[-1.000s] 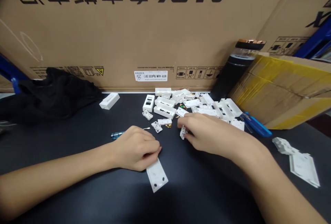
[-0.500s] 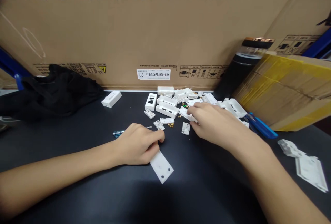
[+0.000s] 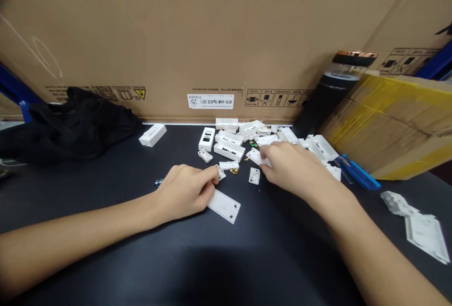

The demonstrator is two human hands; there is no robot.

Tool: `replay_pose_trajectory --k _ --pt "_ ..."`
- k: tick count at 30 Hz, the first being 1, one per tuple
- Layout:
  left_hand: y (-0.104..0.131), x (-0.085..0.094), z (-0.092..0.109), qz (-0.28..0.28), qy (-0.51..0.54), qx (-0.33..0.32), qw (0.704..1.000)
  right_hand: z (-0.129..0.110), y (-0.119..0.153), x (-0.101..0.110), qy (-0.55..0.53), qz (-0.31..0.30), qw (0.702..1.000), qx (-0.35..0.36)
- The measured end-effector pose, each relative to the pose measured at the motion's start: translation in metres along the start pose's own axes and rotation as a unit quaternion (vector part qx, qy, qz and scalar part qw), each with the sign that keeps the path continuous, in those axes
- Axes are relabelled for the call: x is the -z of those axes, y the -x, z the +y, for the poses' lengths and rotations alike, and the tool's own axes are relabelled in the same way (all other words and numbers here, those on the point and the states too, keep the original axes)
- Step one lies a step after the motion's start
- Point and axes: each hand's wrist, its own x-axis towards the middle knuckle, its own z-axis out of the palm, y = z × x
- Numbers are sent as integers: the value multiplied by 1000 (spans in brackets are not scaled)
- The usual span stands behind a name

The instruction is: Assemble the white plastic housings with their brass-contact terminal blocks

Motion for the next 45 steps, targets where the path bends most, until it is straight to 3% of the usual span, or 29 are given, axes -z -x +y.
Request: replay_pose_trajectory --k 4,11,17,24,31,38,45 --pt "0 -1 0 8 18 -20 1000 -4 0 4 50 -11 998 -39" --pt "0 -3 -2 55 51 -92 993 -10 4 23 30 55 993 -101" --pt "0 -4 -4 50 41 -201 977 -24 10 25 -59 34 998 -12" --pt "4 -3 -5 20 45 -233 971 -37 25 27 -42 -10 998 42" --pt "10 -9 -8 20 113 -351 929 -49 26 29 -81 -40 991 101" --pt "8 -8 -7 19 107 -348 931 -80 21 11 -128 -43 985 107" --pt "7 -7 -6 14 107 -337 935 -74 19 7 -129 -51 988 62"
